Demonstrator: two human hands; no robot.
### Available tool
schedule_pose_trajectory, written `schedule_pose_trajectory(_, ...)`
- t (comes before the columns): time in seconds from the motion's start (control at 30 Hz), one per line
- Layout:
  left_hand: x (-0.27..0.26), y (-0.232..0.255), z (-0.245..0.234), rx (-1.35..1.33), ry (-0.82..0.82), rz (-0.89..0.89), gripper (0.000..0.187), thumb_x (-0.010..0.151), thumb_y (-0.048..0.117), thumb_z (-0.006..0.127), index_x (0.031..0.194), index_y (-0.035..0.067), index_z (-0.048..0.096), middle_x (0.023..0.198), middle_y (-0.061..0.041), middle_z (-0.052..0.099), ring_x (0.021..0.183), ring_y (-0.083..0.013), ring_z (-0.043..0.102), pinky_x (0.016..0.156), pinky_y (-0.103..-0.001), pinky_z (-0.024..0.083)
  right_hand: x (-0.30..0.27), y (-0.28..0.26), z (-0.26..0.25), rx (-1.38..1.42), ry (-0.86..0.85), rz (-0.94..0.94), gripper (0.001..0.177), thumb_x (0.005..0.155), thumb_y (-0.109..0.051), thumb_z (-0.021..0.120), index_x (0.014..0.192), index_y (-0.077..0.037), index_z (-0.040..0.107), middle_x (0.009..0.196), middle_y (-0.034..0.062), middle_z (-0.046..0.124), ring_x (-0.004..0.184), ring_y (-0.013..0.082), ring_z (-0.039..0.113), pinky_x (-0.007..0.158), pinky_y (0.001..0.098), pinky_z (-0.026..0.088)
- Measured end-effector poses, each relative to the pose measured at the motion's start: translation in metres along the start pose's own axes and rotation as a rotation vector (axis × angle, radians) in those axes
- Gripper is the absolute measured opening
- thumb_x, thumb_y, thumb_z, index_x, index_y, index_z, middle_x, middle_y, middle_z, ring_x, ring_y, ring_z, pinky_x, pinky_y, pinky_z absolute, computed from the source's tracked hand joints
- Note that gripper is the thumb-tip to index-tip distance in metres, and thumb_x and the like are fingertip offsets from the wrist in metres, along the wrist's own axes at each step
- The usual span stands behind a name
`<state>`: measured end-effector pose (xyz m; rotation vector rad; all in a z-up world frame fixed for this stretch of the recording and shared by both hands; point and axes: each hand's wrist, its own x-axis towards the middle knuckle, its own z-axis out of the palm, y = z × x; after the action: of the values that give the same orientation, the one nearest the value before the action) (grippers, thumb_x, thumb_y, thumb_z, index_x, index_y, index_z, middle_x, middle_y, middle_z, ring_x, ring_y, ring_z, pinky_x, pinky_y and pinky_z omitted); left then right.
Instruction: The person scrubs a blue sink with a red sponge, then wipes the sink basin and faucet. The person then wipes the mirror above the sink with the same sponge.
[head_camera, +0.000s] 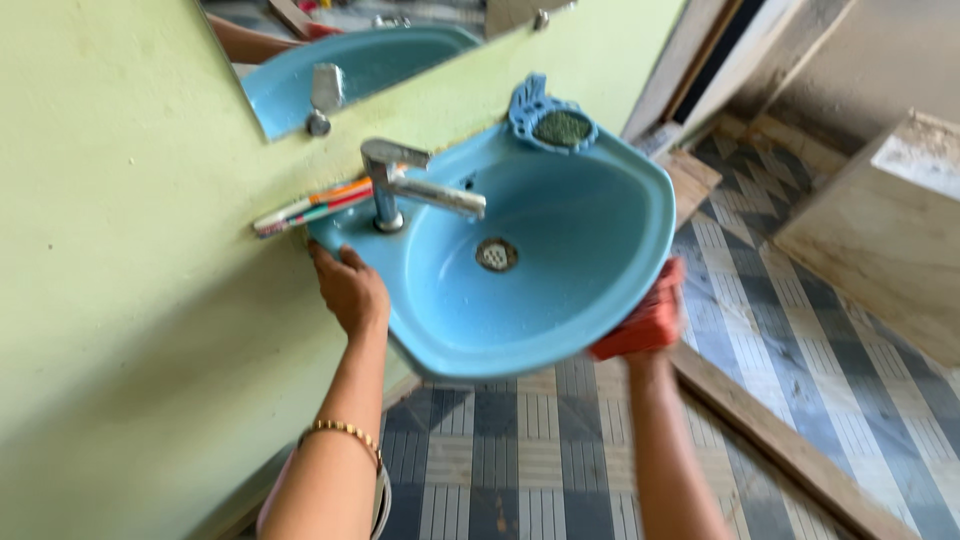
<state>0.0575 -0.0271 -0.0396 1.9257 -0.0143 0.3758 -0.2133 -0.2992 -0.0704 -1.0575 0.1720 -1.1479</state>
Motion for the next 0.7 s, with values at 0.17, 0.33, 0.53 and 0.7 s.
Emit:
schedule_pose_trajectory(0.17,-0.006,0.017,-0.013,-0.002,-0.068,-0.138,0.054,0.108,0.027,0.043,0.155,0.002,0.036,0.148,-0.023,0.053,0.126,-0.0422,0.058,0.104,-0.05,0.048,0.086,-0.005,-0.019,0.496,-0.232,0.082,0.055,0.102,-0.037,0.065,0.145,-0.007,0.05,0.133,0.013,0.064,0.117,0.0251,0.067,0.1,0.0408,0.061)
schedule_pose_trajectory(0.33,-0.008,0.026,-0.019,-0.009,-0.097,-0.166,0.054,0.107,0.027,0.041,0.155,0.003,0.036,0.146,-0.022,0.055,0.122,-0.0422,0.061,0.101,-0.051,0.049,0.027,0.023,0.016,0.437,-0.709,-0.246,0.079,0.087,-0.043,0.082,0.152,-0.008,0.052,0.144,0.01,0.061,0.132,0.0224,0.061,0.111,0.0412,0.055)
schedule_pose_trajectory(0.53,-0.005,0.011,-0.007,0.002,-0.037,-0.074,0.055,0.108,0.027,0.044,0.154,-0.001,0.035,0.149,-0.025,0.049,0.128,-0.042,0.056,0.103,-0.049,0.047,-0.04,-0.011,0.027,0.466,0.31,0.223,0.051,0.097,-0.036,0.066,0.143,-0.015,0.055,0.135,0.0009,0.06,0.118,0.0167,0.064,0.104,0.0393,0.058)
schedule_pose_trajectory(0.7,-0.007,0.011,-0.006,0.001,-0.031,-0.01,0.055,0.109,0.024,0.045,0.153,-0.006,0.033,0.149,-0.03,0.046,0.128,-0.0451,0.054,0.104,-0.048,0.048,-0.081,-0.055,0.085,-0.463,0.419,0.314,0.066,0.094,-0.034,0.063,0.152,-0.02,0.035,0.141,0.0227,0.042,0.112,0.0373,0.052,0.092,0.0577,0.054)
